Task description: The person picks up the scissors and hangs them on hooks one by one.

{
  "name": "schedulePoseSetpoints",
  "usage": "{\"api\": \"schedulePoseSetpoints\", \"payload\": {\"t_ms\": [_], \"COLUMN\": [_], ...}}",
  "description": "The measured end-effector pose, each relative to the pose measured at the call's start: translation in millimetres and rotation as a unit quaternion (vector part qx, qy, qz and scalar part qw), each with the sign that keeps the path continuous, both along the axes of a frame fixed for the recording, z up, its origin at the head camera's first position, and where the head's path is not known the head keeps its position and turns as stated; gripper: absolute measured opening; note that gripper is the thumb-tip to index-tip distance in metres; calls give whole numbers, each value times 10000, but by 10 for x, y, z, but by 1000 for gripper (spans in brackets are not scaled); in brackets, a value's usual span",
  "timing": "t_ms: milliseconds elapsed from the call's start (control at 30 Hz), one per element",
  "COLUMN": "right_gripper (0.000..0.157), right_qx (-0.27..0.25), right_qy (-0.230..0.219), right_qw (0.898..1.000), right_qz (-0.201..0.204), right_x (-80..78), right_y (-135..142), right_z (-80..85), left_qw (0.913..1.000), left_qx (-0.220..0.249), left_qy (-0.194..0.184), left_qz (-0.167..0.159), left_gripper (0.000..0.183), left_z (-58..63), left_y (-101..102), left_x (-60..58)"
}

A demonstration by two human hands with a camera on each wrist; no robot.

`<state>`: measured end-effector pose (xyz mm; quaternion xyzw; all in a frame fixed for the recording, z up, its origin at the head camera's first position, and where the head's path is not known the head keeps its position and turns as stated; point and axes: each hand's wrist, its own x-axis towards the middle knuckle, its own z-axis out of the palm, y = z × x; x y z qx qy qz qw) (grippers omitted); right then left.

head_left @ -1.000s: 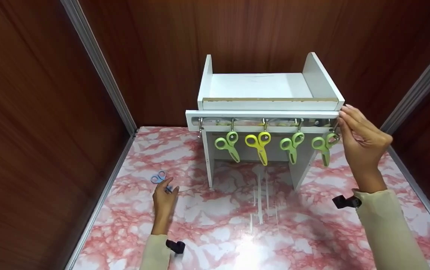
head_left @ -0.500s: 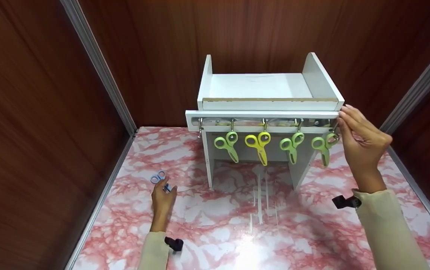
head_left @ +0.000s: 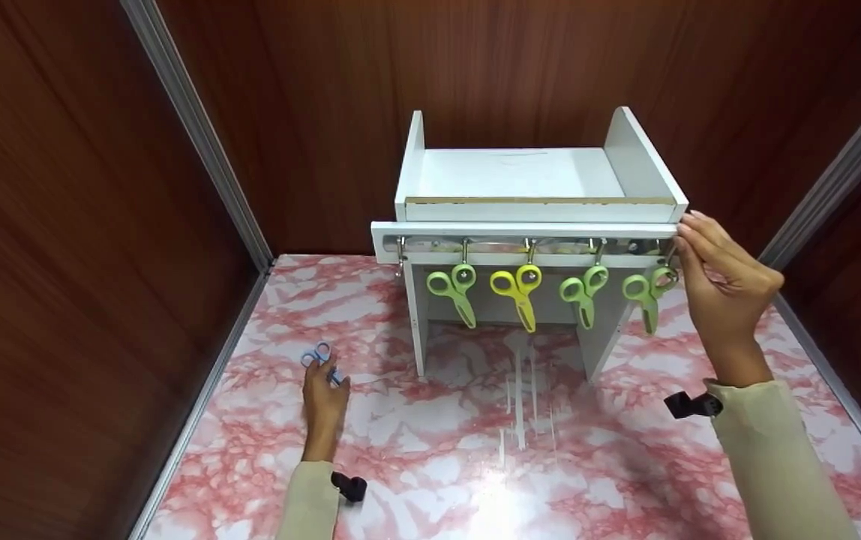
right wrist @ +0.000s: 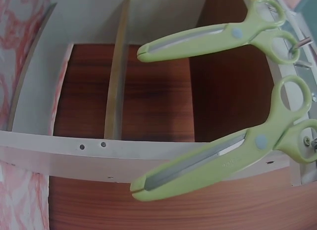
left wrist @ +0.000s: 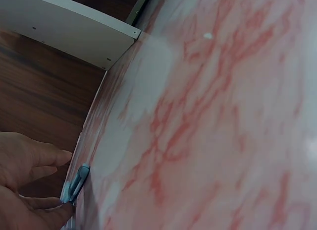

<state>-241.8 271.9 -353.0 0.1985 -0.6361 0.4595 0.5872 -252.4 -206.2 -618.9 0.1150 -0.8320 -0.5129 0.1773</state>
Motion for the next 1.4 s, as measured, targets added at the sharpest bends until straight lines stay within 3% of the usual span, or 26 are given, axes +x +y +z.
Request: {"api": "schedulePoseSetpoints", "payload": {"t_ms": [200, 400, 633, 867, 1167, 1400], "right_gripper": [20, 22, 20, 18, 18, 19], "right_qx": [9, 73, 21, -19, -18, -14], "right_qy": [-13, -60, -34, -31, -22, -52], "right_qw": [10000, 9999, 10000, 10000, 10000, 10000], "right_qz": [-9, -60, -31, 13, 57, 70], "right_x": [1, 1, -5, -4, 9, 7], "right_y": [-1, 5, -2, -1, 5, 3], "right_z": [6, -2, -7, -6, -5, -13], "left_qw": [9998, 9980, 9976, 9940, 9857, 9855], "left_qx": [-83, -519, -555, -912, -1604, -1686], "left_qy": [29, 235, 283, 493, 489, -10], "left_qz": [-182, -256, -313, -349, -166, 205], "left_gripper": [38, 23, 16, 13, 7, 22], "left_z": [-7, -51, -58, -51, 2, 63], "left_y": [16, 18, 15, -15, -25, -52], "left_x": [16, 23, 54, 69, 129, 173]}}
